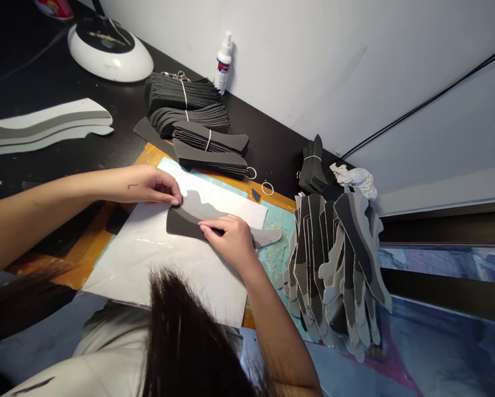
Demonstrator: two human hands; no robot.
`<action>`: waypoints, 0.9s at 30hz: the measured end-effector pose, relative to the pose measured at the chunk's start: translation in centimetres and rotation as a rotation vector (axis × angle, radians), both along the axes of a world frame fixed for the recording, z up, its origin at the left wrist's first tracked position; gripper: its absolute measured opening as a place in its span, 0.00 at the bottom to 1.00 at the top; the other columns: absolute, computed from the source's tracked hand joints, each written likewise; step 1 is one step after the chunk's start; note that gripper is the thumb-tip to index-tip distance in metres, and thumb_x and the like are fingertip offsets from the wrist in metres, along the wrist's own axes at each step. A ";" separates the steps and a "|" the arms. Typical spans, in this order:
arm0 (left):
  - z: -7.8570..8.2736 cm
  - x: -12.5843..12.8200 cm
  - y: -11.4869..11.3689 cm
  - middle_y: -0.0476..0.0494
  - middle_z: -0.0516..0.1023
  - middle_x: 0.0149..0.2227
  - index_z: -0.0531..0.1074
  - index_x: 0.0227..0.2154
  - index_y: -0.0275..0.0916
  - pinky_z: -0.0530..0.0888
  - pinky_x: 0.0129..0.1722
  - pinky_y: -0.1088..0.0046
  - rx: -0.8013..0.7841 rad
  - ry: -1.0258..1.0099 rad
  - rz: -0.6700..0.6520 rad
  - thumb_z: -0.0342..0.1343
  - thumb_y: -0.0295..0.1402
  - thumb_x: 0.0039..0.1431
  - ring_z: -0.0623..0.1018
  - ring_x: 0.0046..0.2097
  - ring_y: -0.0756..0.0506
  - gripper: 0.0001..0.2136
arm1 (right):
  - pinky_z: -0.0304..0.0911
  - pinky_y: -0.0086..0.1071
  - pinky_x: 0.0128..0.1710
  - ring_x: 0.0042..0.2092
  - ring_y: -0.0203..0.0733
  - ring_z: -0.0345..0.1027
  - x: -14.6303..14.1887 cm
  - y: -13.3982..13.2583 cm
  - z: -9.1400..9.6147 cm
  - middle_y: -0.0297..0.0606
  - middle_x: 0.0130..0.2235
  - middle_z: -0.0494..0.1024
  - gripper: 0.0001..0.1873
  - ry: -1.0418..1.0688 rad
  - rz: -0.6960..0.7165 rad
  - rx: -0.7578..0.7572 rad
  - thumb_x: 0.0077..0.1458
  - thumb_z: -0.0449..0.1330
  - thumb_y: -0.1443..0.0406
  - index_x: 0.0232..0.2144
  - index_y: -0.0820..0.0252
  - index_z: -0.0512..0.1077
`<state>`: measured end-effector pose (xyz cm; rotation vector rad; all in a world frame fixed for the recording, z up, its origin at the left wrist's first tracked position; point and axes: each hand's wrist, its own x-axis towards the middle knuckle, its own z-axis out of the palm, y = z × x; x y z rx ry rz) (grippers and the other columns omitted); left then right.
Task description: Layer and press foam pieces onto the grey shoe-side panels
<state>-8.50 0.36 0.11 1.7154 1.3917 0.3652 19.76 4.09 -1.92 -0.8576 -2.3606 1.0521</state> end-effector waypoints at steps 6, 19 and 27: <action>-0.5 -0.3 0.1 0.48 0.81 0.32 0.82 0.37 0.41 0.64 0.31 0.76 0.027 -0.002 -0.008 0.58 0.44 0.60 0.75 0.31 0.48 0.13 | 0.72 0.36 0.42 0.38 0.42 0.79 0.0 -0.1 0.1 0.32 0.36 0.86 0.09 -0.023 -0.001 0.007 0.59 0.66 0.69 0.36 0.50 0.85; -0.6 -0.3 0.2 0.48 0.82 0.32 0.82 0.37 0.41 0.65 0.30 0.76 -0.035 -0.066 0.006 0.61 0.42 0.56 0.76 0.31 0.47 0.12 | 0.71 0.35 0.41 0.38 0.41 0.79 0.0 0.1 0.0 0.32 0.36 0.87 0.08 -0.018 0.011 0.009 0.60 0.66 0.69 0.37 0.51 0.85; -0.6 -0.3 0.2 0.48 0.81 0.31 0.81 0.37 0.40 0.65 0.30 0.76 -0.033 -0.055 -0.003 0.63 0.43 0.55 0.75 0.31 0.48 0.13 | 0.72 0.37 0.44 0.40 0.43 0.80 0.0 0.0 0.0 0.31 0.38 0.87 0.09 -0.035 -0.009 -0.002 0.59 0.66 0.69 0.36 0.49 0.85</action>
